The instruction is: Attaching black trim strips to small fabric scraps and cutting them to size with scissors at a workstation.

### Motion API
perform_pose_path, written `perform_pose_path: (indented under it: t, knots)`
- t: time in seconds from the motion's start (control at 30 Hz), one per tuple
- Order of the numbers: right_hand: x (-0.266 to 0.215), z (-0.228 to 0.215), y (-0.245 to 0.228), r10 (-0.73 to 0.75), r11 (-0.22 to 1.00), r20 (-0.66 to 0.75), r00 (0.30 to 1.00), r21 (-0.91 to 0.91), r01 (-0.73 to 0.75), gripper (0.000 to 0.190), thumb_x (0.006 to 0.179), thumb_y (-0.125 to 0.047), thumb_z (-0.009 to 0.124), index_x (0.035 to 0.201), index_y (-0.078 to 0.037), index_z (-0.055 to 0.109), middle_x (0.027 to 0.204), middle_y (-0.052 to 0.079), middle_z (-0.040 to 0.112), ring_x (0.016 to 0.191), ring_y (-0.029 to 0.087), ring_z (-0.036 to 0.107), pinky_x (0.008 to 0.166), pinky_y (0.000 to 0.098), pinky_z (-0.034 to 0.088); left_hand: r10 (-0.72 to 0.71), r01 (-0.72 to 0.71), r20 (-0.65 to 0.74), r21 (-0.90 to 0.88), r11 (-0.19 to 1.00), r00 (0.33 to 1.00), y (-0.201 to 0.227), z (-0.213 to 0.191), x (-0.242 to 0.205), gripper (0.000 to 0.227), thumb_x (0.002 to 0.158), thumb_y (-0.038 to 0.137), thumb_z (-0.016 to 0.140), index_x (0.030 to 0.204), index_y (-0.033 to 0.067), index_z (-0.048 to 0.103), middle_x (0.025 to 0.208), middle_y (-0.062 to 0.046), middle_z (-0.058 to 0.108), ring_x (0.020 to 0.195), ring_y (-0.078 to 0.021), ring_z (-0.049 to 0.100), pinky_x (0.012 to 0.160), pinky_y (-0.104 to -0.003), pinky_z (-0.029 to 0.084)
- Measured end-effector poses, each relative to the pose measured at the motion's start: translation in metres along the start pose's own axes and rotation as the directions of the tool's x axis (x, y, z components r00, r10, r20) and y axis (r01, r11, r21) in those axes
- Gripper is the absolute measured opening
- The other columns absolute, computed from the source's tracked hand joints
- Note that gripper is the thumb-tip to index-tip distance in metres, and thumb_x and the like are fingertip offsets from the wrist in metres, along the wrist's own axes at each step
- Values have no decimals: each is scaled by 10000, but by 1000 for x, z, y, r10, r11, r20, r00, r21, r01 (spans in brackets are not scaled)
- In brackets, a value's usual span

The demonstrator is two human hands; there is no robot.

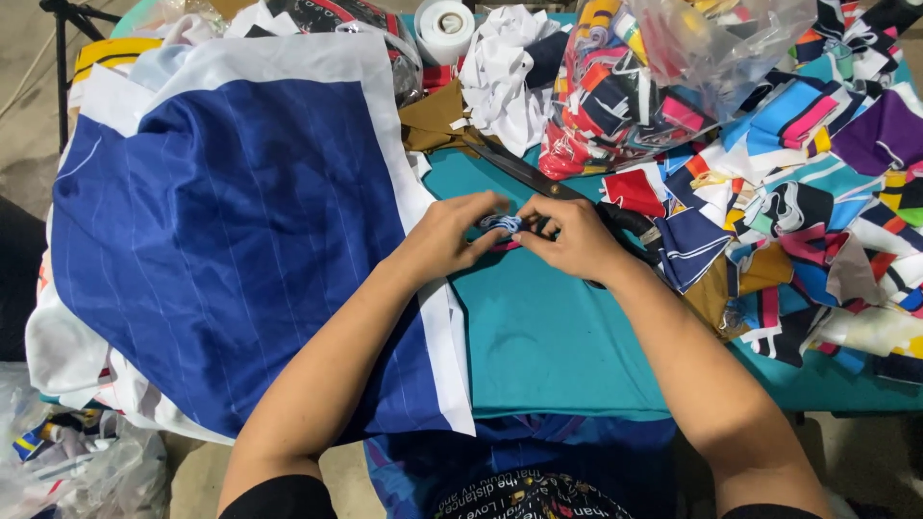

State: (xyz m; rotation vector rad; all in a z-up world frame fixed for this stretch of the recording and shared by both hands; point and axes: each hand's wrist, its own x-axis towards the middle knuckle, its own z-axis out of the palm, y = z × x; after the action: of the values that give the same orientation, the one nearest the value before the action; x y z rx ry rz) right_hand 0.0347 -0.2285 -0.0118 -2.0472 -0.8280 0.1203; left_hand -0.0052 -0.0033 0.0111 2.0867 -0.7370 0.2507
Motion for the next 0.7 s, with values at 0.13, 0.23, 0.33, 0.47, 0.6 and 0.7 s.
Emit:
perform_pose_path:
  t: [0.13,0.23,0.33,0.47,0.6,0.7]
  knots:
    - [-1,-5,-2,9,1000,34,999,-18,-9,311,845,-38,769,1141,21,695,935,283,737,721,354,763,486,420,592,61,-65,41,98,993,997,-18,11,-4,120,912,51,738,999,76,659,810,-129,709,779,-332,722,710,-400,605]
    - [0,-5,-6,-21,1000,80,997,4,20,259,907,-89,738,1120,46,677,959,307,725,695,344,758,456,420,585,78,-94,93,176,980,993,-22,13,-7,204,922,74,728,1108,122,660,861,-107,715,811,-300,718,744,-383,607]
    - [3,-9,-12,-47,999,76,996,-23,49,192,900,-56,740,1080,-4,702,960,253,731,727,347,766,497,412,610,61,-69,60,149,986,996,-6,6,-2,211,925,87,733,1106,104,626,849,-121,710,832,-303,727,747,-386,613]
    - [3,-10,-13,-70,997,88,994,-26,73,315,908,-69,745,1191,44,669,1030,276,699,851,427,740,576,466,619,109,-122,69,223,967,992,-12,16,-6,245,902,81,753,1105,94,616,874,-127,721,859,-307,735,764,-382,617]
    - [-1,-6,-1,-177,973,94,980,-132,189,143,944,-23,693,1063,50,729,889,228,698,773,378,724,545,395,601,80,-92,65,206,974,995,-16,19,-6,233,914,109,752,1082,85,593,860,-139,714,839,-315,731,745,-390,624]
    - [-2,-10,-18,-209,969,54,977,-121,214,136,924,3,707,1047,33,757,871,206,719,778,346,726,580,365,603,7,-14,78,91,996,997,-10,11,-4,243,920,112,736,1110,93,585,892,-134,720,880,-324,735,776,-431,622]
